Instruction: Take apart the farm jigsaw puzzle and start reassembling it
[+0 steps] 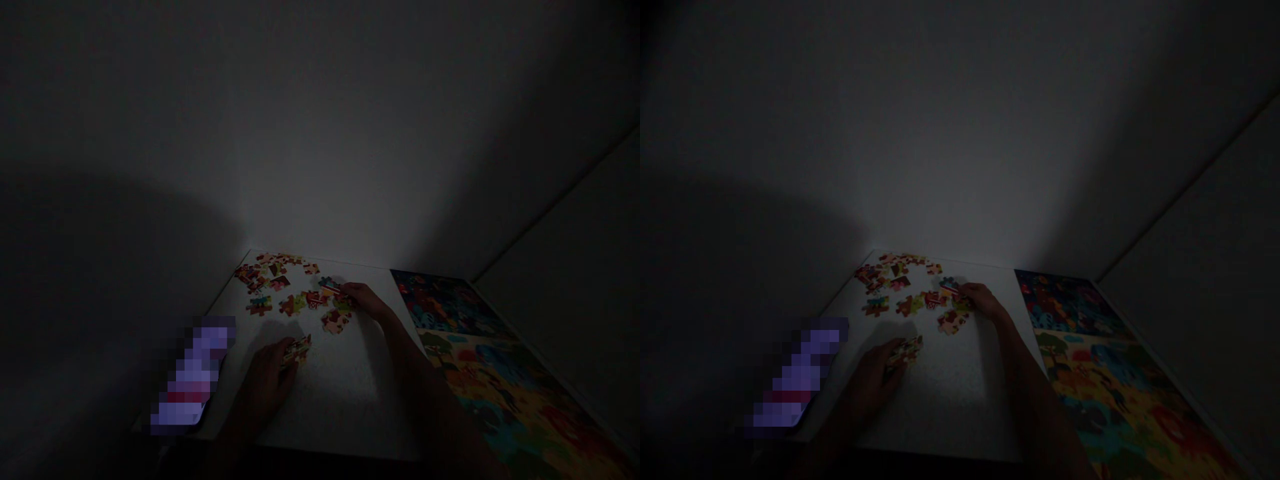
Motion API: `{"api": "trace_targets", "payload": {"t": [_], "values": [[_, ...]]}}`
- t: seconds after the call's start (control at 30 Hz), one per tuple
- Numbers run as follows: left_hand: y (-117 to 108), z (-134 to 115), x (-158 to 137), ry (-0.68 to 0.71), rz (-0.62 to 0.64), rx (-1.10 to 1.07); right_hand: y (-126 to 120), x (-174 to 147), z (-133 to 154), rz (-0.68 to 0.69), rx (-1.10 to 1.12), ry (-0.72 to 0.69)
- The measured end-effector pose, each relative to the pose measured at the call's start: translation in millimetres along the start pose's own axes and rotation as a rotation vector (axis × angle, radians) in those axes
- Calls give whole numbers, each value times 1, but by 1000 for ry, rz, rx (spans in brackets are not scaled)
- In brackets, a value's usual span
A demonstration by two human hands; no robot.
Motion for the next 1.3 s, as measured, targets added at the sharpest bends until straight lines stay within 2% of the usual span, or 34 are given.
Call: {"api": "trace_targets", "payload": {"t": [0.07,0.1,0.17,0.23,0.3,0.43,0.67,0.77,0.87,0.93,1.0,1.13,1.2,1.3], "values": [[-1,-1,0,-4,23,0,2,6,5,37,-203,-21],[-2,-1,0,-6,31,3,2,11,7,-6,-329,-32],[-3,-1,0,-8,38,8,3,21,12,-173,-526,-45],[-3,0,0,-4,47,13,6,32,14,-311,-613,-41],[-3,2,0,6,69,18,12,40,13,-329,-678,-23],[-3,3,0,20,57,27,20,46,11,-274,-825,29],[-2,0,1,2,42,15,4,42,12,-225,-484,113],[-2,1,1,-7,32,14,-4,31,17,-183,-315,69],[-1,3,1,-21,36,6,-1,3,29,-278,-179,-31],[0,3,1,-41,20,-9,15,-27,36,-402,-240,-129],[1,3,0,-66,-9,-26,43,-64,40,-456,-409,-252],[3,2,-1,-56,-23,-51,105,-127,34,-369,-858,-534],[3,2,0,-34,-18,-50,125,-140,29,-309,-1011,-615],[2,2,1,-22,1,-44,141,-139,26,-249,-1121,-641]]}}
Point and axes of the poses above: each hand's wrist, its own x-axis towards the middle knuckle, its own y-axis out of the palm, z = x × y, the point moved 2 cm from there along x, towards the middle knuckle, and after that the axes turned 8 degrees about -x, right-handed, at the moved point
